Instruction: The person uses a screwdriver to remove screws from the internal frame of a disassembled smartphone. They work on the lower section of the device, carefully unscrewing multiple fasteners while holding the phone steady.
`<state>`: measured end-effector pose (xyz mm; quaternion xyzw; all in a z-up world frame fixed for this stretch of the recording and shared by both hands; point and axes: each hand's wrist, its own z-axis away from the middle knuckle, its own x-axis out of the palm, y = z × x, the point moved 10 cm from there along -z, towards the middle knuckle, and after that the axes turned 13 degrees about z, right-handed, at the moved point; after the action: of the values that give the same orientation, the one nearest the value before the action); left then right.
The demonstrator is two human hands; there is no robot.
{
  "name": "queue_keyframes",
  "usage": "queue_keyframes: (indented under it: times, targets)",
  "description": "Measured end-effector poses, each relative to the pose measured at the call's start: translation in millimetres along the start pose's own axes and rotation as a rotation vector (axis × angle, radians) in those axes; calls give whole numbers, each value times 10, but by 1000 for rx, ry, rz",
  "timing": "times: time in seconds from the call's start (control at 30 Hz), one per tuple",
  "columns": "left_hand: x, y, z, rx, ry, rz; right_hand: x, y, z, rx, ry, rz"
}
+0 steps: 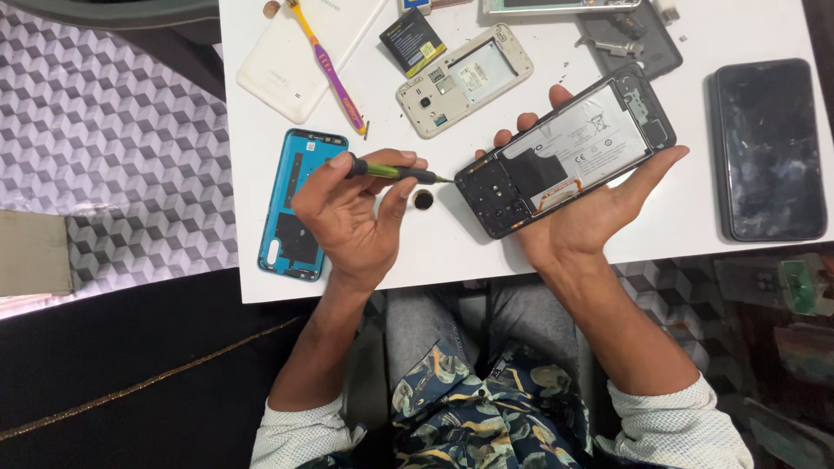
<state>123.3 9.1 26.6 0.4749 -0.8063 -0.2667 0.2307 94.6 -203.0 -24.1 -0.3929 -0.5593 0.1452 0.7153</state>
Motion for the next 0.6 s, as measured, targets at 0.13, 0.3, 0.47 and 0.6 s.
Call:
queue_keyframes:
  times: [0.13,0.3,0.47,0.6]
  targets:
    - [59,-2,14,22,-36,-10,8,-2,-4,-3,-13,-10]
    - [77,-44,40,17,-55,-28,-22,10,1,4,-3,-24]
    - [104,-38,58,50,-86,-76,-4,-2,0,6,-7,-25]
    - [131,-34,59,45,-99,-72,-3,3,1,19,9,-51]
